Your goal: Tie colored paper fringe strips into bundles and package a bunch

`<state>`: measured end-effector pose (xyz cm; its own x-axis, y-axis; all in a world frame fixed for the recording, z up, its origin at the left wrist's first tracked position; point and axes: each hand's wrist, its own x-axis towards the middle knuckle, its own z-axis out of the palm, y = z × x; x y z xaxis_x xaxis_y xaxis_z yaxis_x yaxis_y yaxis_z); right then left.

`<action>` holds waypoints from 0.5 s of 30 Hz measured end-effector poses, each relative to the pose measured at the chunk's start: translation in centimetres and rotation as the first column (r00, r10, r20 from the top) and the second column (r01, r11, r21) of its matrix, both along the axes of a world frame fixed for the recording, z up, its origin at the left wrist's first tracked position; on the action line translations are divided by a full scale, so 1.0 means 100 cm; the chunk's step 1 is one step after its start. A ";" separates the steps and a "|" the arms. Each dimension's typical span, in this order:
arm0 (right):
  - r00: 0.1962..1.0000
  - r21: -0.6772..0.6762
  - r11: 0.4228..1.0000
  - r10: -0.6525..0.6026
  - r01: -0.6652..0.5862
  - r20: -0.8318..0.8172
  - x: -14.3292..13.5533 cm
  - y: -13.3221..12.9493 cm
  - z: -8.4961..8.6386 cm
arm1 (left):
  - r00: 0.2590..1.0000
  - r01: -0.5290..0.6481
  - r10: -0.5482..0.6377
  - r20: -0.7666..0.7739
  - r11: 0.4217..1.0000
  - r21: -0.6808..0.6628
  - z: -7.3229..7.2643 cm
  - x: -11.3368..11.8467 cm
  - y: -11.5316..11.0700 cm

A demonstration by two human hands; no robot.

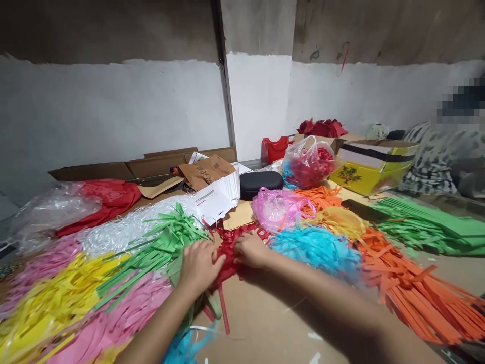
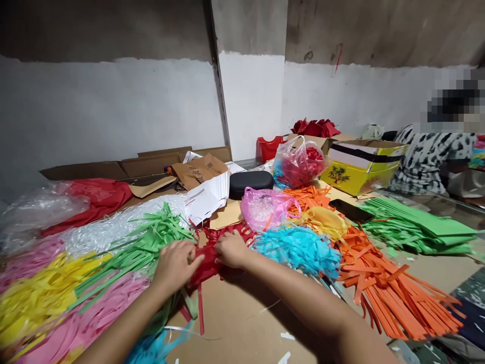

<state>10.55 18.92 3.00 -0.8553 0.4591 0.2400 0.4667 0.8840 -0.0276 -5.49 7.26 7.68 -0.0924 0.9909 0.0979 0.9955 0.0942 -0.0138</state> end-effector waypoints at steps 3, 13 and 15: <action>0.999 0.005 0.999 -0.034 0.034 -0.016 0.002 -0.007 0.011 | 0.998 0.057 -0.058 0.016 0.998 0.017 -0.010 0.012 0.009; 0.986 0.011 1.000 -0.017 0.016 0.164 -0.019 -0.074 -0.022 | 0.929 -0.308 0.251 0.273 0.932 0.191 0.013 -0.044 0.049; 0.984 -0.006 1.000 -0.024 0.026 0.177 -0.024 -0.074 -0.023 | 0.880 -0.430 0.315 0.356 0.847 0.314 0.051 -0.062 0.055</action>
